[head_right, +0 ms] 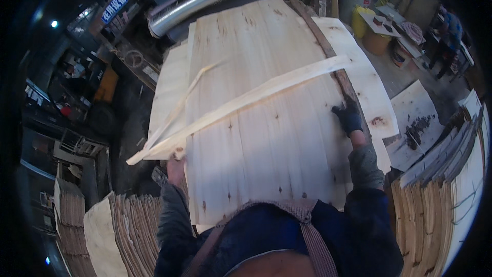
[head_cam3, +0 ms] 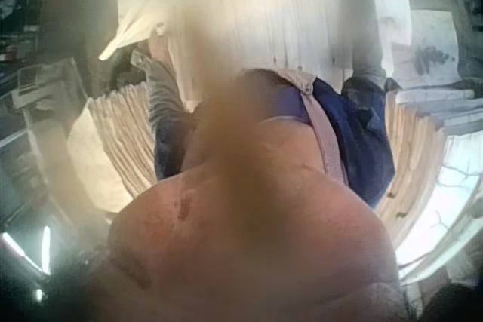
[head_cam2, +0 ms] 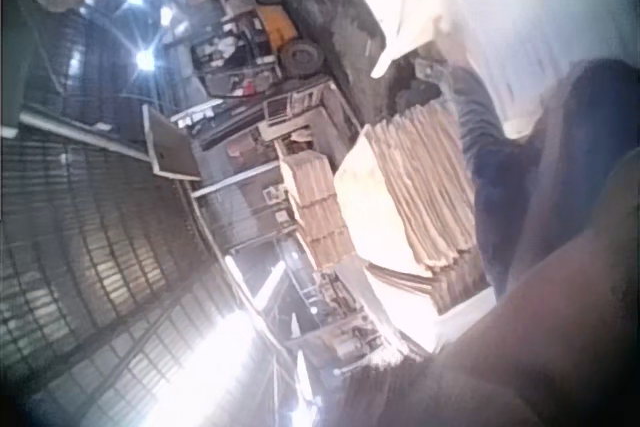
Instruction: The person picks up thin wood sheets from a pile, feeds some through a roller machine, and carries others to stack them on a large bound pallet.
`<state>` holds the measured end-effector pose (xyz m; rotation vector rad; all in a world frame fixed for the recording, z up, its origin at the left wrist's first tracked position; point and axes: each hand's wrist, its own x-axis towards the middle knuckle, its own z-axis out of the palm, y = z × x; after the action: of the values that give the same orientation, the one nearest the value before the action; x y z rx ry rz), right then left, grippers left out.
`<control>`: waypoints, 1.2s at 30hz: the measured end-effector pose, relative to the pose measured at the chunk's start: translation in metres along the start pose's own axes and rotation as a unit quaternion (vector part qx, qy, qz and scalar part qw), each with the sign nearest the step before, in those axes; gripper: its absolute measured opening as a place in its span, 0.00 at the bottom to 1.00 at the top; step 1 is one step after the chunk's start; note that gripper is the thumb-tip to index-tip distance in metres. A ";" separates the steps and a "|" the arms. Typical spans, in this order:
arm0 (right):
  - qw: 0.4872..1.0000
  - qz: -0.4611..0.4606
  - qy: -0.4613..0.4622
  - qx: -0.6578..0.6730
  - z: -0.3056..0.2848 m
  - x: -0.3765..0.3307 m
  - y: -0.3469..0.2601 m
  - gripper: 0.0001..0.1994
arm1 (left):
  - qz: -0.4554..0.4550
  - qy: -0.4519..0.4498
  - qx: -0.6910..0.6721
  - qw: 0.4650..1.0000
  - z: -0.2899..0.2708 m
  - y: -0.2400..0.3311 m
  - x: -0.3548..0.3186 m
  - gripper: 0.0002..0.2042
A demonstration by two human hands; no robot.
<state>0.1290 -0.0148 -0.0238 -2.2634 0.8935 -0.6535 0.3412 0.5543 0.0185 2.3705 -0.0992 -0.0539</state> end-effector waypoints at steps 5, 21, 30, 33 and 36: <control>0.998 0.001 0.004 0.069 -0.008 -0.068 -0.041 0.30 | 0.235 0.071 0.253 0.936 -0.015 -0.025 0.041 0.30; 0.939 0.088 -0.080 0.323 -0.033 -0.260 -0.095 0.17 | 0.211 0.066 0.414 0.883 -0.008 -0.073 0.100 0.34; 0.936 0.024 -0.140 0.322 -0.004 -0.285 -0.156 0.14 | 0.324 0.179 0.321 0.872 -0.128 -0.054 -0.018 0.16; 0.936 -0.006 -0.146 0.321 0.007 -0.285 -0.172 0.13 | 0.245 0.247 0.317 0.883 -0.169 -0.077 -0.088 0.14; 0.946 -0.076 -0.157 0.274 0.014 -0.287 -0.180 0.11 | 0.160 0.285 0.335 0.884 -0.190 -0.117 -0.164 0.17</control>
<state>0.0277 0.3042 0.0287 -1.8631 0.3266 -0.5070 0.1968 0.7838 0.0752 2.8993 -0.2535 0.9789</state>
